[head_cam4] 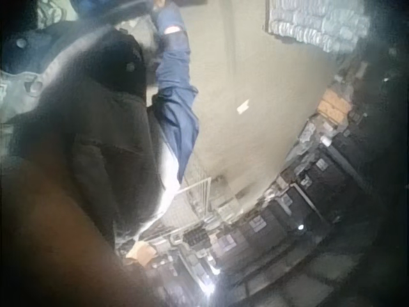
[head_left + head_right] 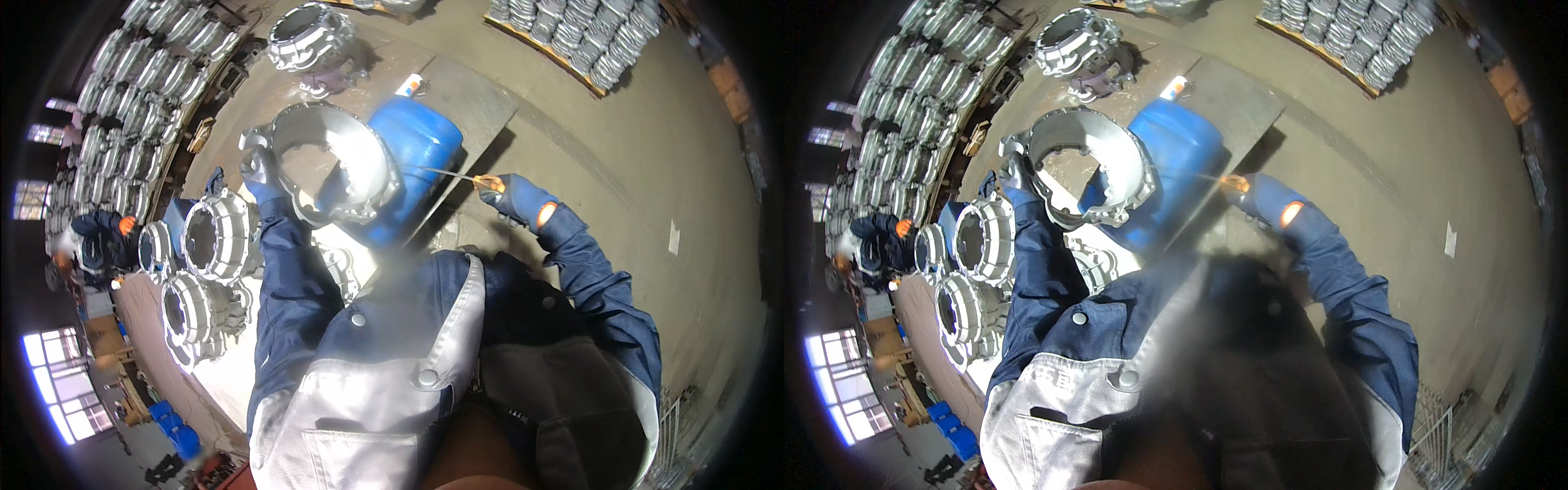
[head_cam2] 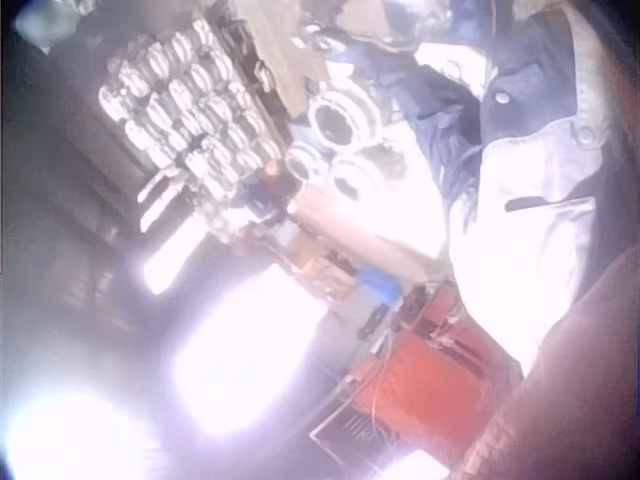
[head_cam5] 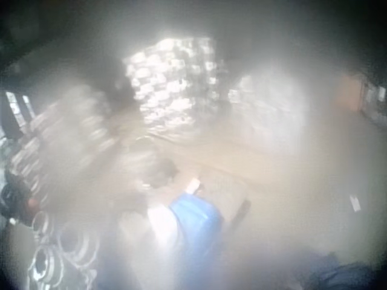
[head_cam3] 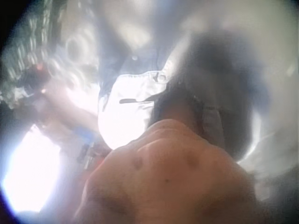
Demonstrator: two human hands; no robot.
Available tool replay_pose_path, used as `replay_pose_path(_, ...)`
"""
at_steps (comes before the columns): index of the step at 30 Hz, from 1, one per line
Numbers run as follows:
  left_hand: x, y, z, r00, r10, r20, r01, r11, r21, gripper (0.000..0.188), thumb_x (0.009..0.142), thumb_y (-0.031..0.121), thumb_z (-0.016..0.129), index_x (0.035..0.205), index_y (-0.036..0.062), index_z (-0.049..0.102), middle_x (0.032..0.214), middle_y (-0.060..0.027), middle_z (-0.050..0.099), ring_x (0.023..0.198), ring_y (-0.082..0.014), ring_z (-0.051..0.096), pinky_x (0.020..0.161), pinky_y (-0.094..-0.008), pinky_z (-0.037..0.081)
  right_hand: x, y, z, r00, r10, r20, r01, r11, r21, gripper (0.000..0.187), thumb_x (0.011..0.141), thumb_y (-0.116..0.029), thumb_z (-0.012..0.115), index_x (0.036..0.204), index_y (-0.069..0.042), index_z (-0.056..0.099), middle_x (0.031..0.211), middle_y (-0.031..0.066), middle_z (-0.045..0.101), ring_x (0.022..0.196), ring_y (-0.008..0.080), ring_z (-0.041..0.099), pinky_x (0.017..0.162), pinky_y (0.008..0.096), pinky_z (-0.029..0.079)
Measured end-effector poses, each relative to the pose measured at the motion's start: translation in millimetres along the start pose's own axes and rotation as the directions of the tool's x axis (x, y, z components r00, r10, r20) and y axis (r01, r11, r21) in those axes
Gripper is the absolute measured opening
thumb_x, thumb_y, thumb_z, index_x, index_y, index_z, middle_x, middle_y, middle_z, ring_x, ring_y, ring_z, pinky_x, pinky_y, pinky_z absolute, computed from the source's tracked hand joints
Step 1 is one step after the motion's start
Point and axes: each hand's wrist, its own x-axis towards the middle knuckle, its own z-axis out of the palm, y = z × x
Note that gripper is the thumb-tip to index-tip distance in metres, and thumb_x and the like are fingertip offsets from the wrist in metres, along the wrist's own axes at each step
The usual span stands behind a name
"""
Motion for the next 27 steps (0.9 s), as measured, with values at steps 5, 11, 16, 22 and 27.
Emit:
replay_pose_path(5,-15,-44,-68,0.967,-0.215,-0.137,0.187,0.964,-0.191,0.035,0.085,0.031,0.068,0.105,0.0058,0.054,0.089,-0.0071,0.061,0.070,-0.0161,0.058,0.057,-0.0298,0.049,72,-61,23,0.993,0.061,-0.104,-0.090,0.948,-0.304,0.040,0.085,-0.045,0.063,0.104,-0.010,0.065,0.069,0.0121,0.064,0.053,0.0240,0.060,0.052,0.0377,0.050)
replay_pose_path(11,-107,-76,-118,0.909,-0.380,-0.170,0.297,0.878,-0.376,0.056,0.085,0.048,0.067,0.124,0.0112,0.050,0.106,-0.0083,0.060,0.079,-0.0199,0.059,0.062,-0.0312,0.049,128,-95,63,0.969,-0.207,-0.136,0.093,0.814,-0.574,0.056,0.081,-0.060,0.059,0.115,-0.016,0.063,0.096,0.0171,0.068,0.086,0.0313,0.067,0.076,0.0372,0.052)
replay_pose_path(16,-233,-81,-100,0.736,-0.534,-0.417,0.456,0.846,-0.278,0.058,0.088,0.045,0.063,0.131,0.0086,0.046,0.112,-0.0071,0.058,0.088,-0.0209,0.059,0.072,-0.0344,0.051,94,-104,62,0.882,-0.376,0.285,0.462,0.814,-0.353,0.046,0.087,-0.042,0.064,0.122,-0.012,0.061,0.092,0.0084,0.070,0.074,0.0179,0.064,0.066,0.0294,0.051)
replay_pose_path(22,-304,-118,-76,0.646,-0.763,-0.019,0.763,0.646,0.031,0.064,0.085,0.053,0.063,0.129,0.0100,0.043,0.117,-0.0097,0.050,0.089,-0.0220,0.054,0.074,-0.0356,0.047,5,-94,-57,0.847,0.085,0.526,-0.007,0.989,-0.147,0.036,0.088,-0.023,0.065,0.120,-0.008,0.061,0.059,0.0055,0.059,0.043,0.0106,0.051,0.040,0.0270,0.042)
replay_pose_path(27,-305,-159,-35,0.740,-0.612,0.278,0.553,0.790,0.266,0.055,0.086,0.057,0.059,0.116,0.0121,0.051,0.100,-0.0059,0.055,0.077,-0.0203,0.055,0.065,-0.0338,0.046,-35,-86,-83,0.988,0.013,-0.155,-0.102,0.806,-0.583,0.037,0.085,-0.036,0.066,0.111,-0.011,0.066,0.066,0.0072,0.064,0.047,0.0163,0.057,0.046,0.0315,0.047)
